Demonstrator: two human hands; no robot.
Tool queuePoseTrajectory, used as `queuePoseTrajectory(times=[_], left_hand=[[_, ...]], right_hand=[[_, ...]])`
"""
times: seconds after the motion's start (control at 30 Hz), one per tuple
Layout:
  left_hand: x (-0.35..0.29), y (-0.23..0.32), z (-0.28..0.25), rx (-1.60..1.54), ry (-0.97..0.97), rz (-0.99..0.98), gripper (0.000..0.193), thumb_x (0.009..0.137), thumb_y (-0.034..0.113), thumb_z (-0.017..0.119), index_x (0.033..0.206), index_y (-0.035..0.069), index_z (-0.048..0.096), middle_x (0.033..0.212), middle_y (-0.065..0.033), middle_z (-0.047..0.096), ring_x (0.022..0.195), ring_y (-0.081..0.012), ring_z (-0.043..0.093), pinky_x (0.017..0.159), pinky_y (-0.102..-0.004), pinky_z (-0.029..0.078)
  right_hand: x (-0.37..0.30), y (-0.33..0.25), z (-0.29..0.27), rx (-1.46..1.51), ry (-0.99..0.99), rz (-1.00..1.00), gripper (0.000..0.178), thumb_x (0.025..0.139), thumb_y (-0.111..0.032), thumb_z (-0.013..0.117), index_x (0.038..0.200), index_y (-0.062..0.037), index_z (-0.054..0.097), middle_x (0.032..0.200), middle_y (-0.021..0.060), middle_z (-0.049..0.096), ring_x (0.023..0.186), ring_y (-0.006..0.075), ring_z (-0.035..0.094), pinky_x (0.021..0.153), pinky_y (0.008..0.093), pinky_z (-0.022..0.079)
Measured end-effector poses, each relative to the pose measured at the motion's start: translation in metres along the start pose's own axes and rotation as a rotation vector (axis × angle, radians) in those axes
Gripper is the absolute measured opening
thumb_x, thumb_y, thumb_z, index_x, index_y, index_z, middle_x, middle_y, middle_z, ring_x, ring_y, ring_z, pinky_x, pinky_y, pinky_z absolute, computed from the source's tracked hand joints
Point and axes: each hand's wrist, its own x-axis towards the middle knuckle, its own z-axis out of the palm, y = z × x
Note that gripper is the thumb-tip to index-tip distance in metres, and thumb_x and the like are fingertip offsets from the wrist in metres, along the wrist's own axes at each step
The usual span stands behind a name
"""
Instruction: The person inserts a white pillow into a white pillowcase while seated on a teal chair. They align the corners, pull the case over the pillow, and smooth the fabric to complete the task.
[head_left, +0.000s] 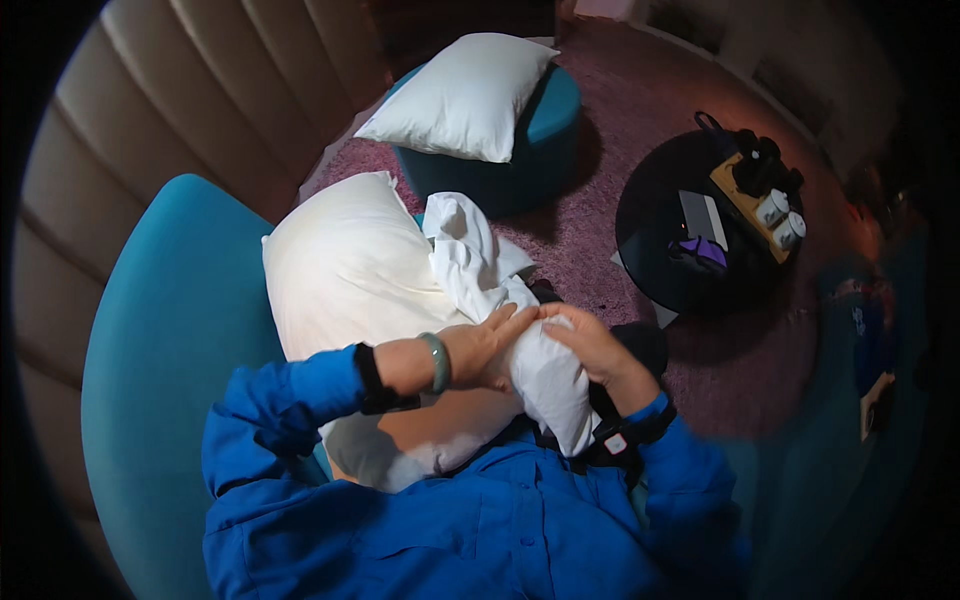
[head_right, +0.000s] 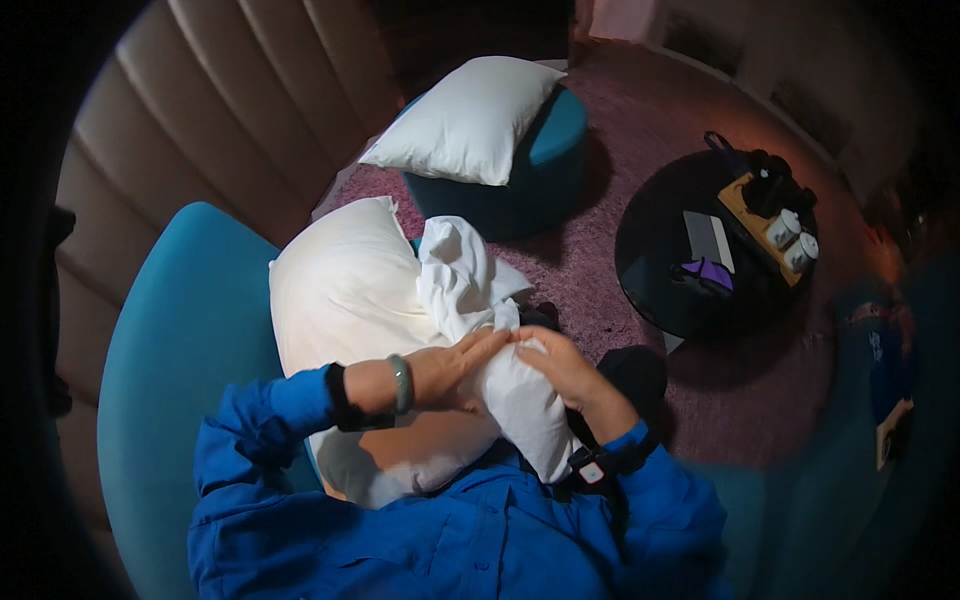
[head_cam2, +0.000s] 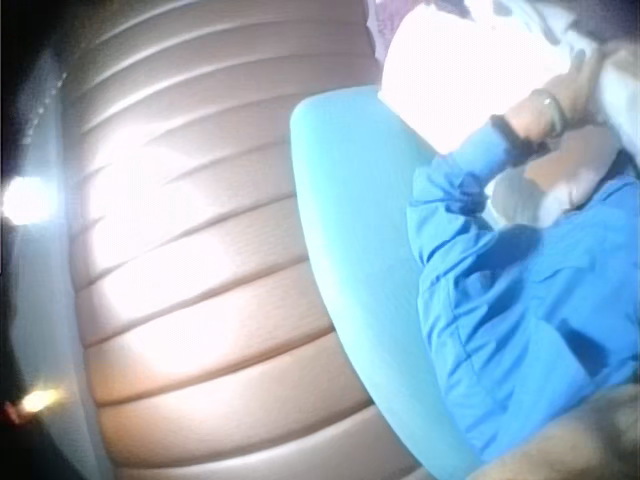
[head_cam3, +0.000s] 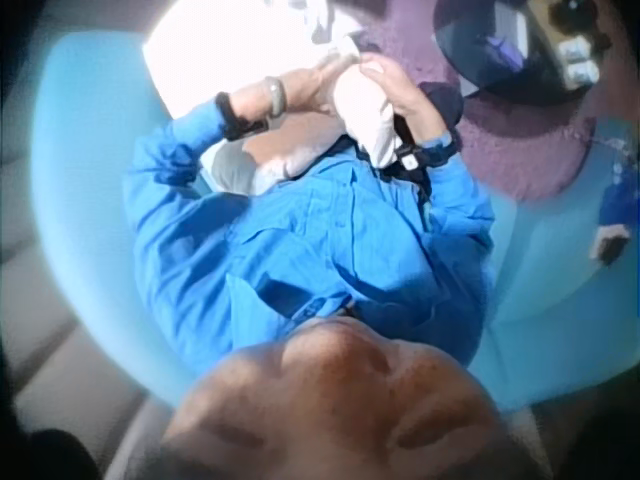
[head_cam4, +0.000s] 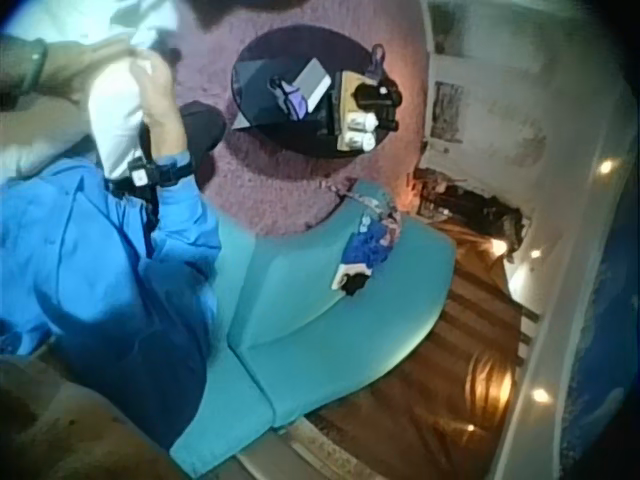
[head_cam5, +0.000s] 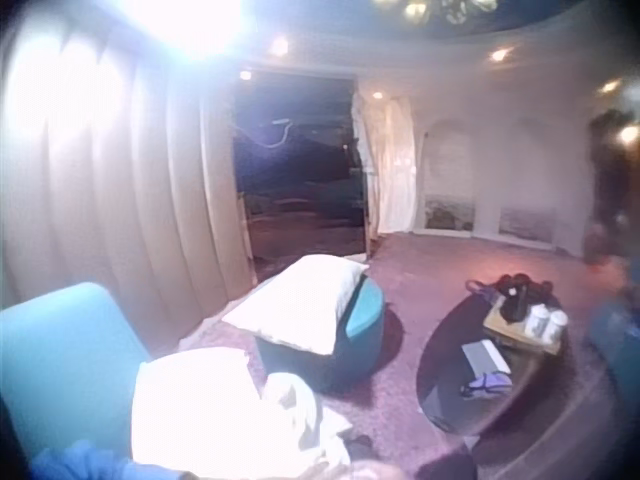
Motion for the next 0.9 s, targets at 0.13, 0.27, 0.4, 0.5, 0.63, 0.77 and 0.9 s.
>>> queuePoseTrajectory(times=[0.13,0.27,0.4,0.5,0.63,0.77,0.9], left_hand=[[0.062,-0.035,-0.018,-0.135,0.229,0.043,0.05,0.079,0.005,0.071,0.126,0.009,0.053,0.106,-0.0167,0.065,0.1,-0.0328,0.065,0.085,-0.0398,0.052],[0.082,-0.039,-0.09,-0.208,0.36,-0.049,0.022,0.085,0.007,0.065,0.106,0.002,0.061,0.087,-0.0142,0.068,0.08,-0.0259,0.069,0.072,-0.036,0.054],[0.088,-0.035,-0.165,-0.464,0.421,-0.267,0.032,0.095,0.024,0.052,0.114,0.0,0.059,0.095,-0.0171,0.068,0.083,-0.0259,0.072,0.066,-0.0355,0.059],[0.091,-0.034,-0.206,-0.522,0.394,-0.267,0.066,0.092,0.051,0.056,0.137,0.004,0.05,0.125,-0.0198,0.062,0.107,-0.0338,0.066,0.084,-0.0483,0.057],[0.091,-0.028,-0.225,-0.836,0.392,-0.24,0.074,0.09,0.059,0.057,0.141,0.006,0.048,0.133,-0.019,0.057,0.118,-0.0341,0.059,0.094,-0.0527,0.051],[0.094,-0.021,-0.224,-0.833,0.274,-0.154,0.082,0.087,0.065,0.057,0.144,0.007,0.044,0.142,-0.0189,0.05,0.127,-0.0345,0.052,0.104,-0.0557,0.043],[0.096,-0.03,-0.222,-0.323,0.222,-0.416,0.089,0.084,0.036,0.075,0.153,0.012,0.025,0.153,-0.0223,0.031,0.13,-0.0409,0.047,0.1,-0.0536,0.047]], right_hand=[[0.002,-0.05,-0.019,0.078,0.047,-0.172,0.028,0.097,-0.008,0.055,0.125,-0.0014,0.053,0.111,0.0089,0.062,0.101,0.0153,0.062,0.09,0.0307,0.052],[0.002,-0.09,-0.032,0.178,0.121,-0.41,0.044,0.098,-0.016,0.057,0.138,-0.0022,0.043,0.125,0.01,0.057,0.115,0.0166,0.055,0.099,0.0312,0.046],[0.004,-0.091,-0.037,0.026,0.076,-0.457,0.075,0.092,-0.027,0.067,0.15,-0.0038,0.026,0.139,0.013,0.046,0.127,0.0211,0.046,0.107,0.036,0.038],[0.021,-0.077,-0.035,-0.182,0.11,-0.376,0.086,0.087,-0.024,0.072,0.153,-0.0058,0.02,0.143,0.0137,0.041,0.126,0.0235,0.045,0.106,0.0385,0.039],[0.045,-0.073,-0.028,-0.116,0.252,-0.422,0.078,0.089,-0.021,0.069,0.15,-0.0061,0.024,0.141,0.0121,0.041,0.123,0.0231,0.048,0.101,0.0376,0.043],[0.068,-0.101,-0.023,0.212,0.219,-0.565,0.06,0.092,-0.02,0.065,0.142,-0.0027,0.038,0.13,0.0115,0.053,0.116,0.02,0.053,0.094,0.036,0.047],[0.07,-0.139,-0.025,0.433,0.397,-0.463,0.04,0.099,-0.024,0.056,0.132,-0.003,0.051,0.121,0.0107,0.06,0.111,0.0191,0.058,0.092,0.0369,0.049]])
